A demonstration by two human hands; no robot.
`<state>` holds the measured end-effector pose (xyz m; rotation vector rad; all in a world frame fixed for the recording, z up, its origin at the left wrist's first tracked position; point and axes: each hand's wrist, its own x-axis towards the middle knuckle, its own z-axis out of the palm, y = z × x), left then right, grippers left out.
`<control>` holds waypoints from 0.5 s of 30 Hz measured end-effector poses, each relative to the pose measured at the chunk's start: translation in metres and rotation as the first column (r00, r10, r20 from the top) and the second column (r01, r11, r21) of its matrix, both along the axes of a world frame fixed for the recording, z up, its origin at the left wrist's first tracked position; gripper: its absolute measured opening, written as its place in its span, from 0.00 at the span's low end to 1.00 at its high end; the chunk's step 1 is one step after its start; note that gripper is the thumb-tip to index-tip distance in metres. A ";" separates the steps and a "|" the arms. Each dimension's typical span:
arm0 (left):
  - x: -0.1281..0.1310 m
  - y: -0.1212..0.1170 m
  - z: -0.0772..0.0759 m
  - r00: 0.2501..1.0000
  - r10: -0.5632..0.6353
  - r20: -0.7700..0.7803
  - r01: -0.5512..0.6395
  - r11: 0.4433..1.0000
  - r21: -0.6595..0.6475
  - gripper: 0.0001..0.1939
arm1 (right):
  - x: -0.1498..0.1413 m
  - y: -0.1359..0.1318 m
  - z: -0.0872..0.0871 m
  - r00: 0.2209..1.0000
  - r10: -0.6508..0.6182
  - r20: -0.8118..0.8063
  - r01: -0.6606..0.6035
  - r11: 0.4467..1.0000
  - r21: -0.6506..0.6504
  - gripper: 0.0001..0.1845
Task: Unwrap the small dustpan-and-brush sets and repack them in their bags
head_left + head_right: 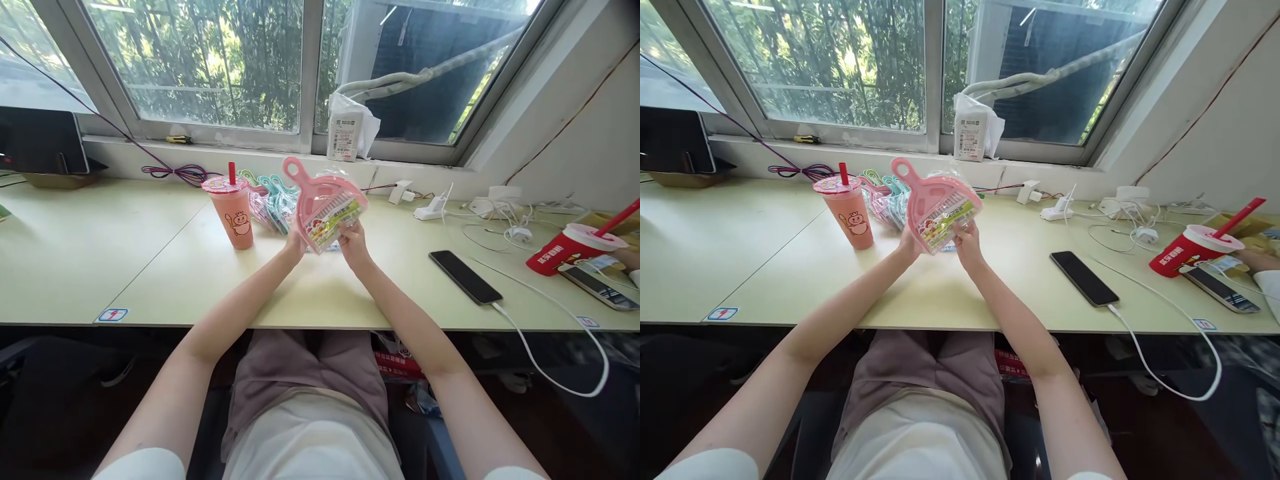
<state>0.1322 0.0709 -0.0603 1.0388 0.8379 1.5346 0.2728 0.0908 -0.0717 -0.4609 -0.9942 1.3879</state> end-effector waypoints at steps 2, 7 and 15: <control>0.001 0.002 -0.003 1.000 0.002 0.001 -0.002 1.000 -0.012 0.39 | 0.004 0.004 -0.001 0.995 -0.077 -0.057 0.078 0.997 0.015 0.20; 0.012 -0.003 -0.010 0.993 0.006 -0.115 0.014 0.985 0.173 0.41 | 0.007 0.012 -0.007 0.992 -0.098 -0.074 0.096 0.995 -0.037 0.20; 0.007 -0.007 -0.005 0.986 0.047 -0.162 -0.018 0.985 0.172 0.35 | 0.008 0.012 0.002 0.998 -0.054 -0.028 0.052 0.996 -0.073 0.19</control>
